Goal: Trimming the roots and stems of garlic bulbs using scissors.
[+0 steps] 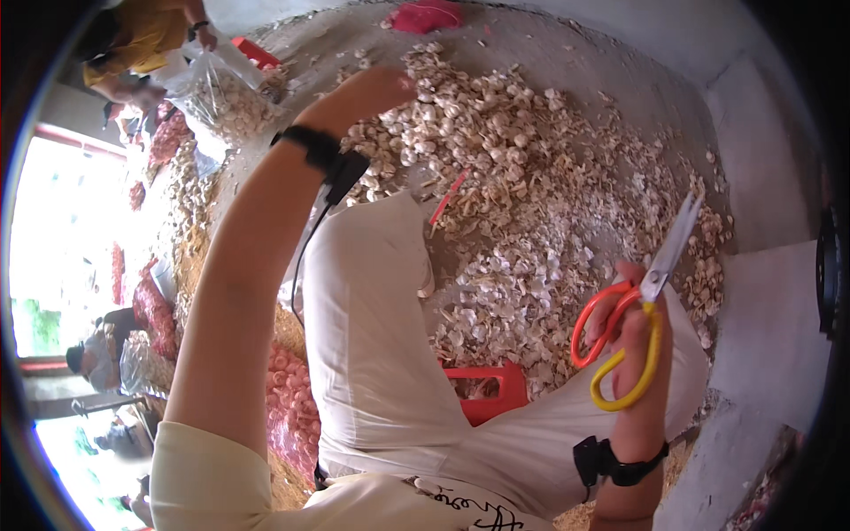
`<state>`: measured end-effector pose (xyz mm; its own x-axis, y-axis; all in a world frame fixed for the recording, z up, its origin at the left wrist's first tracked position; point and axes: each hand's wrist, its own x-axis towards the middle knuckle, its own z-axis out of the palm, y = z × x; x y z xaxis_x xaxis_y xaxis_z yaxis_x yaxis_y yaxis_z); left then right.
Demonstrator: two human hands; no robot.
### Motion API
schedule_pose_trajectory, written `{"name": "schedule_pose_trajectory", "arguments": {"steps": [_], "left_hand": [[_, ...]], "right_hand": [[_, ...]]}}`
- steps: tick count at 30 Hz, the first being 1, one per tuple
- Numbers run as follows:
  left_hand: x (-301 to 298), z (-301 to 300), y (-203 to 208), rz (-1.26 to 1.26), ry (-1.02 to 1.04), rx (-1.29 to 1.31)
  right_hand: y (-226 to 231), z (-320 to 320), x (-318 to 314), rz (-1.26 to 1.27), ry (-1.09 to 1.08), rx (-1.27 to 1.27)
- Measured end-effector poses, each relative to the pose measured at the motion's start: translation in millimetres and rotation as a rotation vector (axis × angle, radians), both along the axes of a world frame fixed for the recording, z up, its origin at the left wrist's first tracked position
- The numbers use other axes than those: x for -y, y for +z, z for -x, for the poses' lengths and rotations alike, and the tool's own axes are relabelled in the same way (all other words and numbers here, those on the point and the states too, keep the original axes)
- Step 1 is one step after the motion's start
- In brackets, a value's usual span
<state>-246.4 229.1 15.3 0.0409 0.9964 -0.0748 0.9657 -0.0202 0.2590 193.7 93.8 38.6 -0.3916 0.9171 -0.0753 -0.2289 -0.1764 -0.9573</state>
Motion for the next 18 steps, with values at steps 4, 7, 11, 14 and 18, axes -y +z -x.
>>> {"name": "schedule_pose_trajectory", "arguments": {"steps": [4, 7, 11, 14, 18], "left_hand": [[-95.6, -64.1, -62.6, 0.069, -0.003, 0.103], [-123.9, -77.5, -181.3, 0.161, 0.021, 0.107], [-130.8, -165.9, -266.9, 0.582, 0.089, -0.024], [-143.3, -159.4, -322.4, 0.511, 0.072, -0.070], [-173.1, -143.1, -381.3, 0.299, -0.119, -0.231]], "right_hand": [[-21.2, -13.6, -43.0, 0.018, -0.038, 0.118], [-43.4, -11.4, -52.0, 0.302, -0.190, 0.034], [-41.7, -42.0, -55.8, 0.344, -0.249, -0.031], [-49.7, -58.4, -67.1, 0.548, -0.255, -0.046], [-52.0, -54.7, -76.4, 0.601, -0.256, -0.184]]}}
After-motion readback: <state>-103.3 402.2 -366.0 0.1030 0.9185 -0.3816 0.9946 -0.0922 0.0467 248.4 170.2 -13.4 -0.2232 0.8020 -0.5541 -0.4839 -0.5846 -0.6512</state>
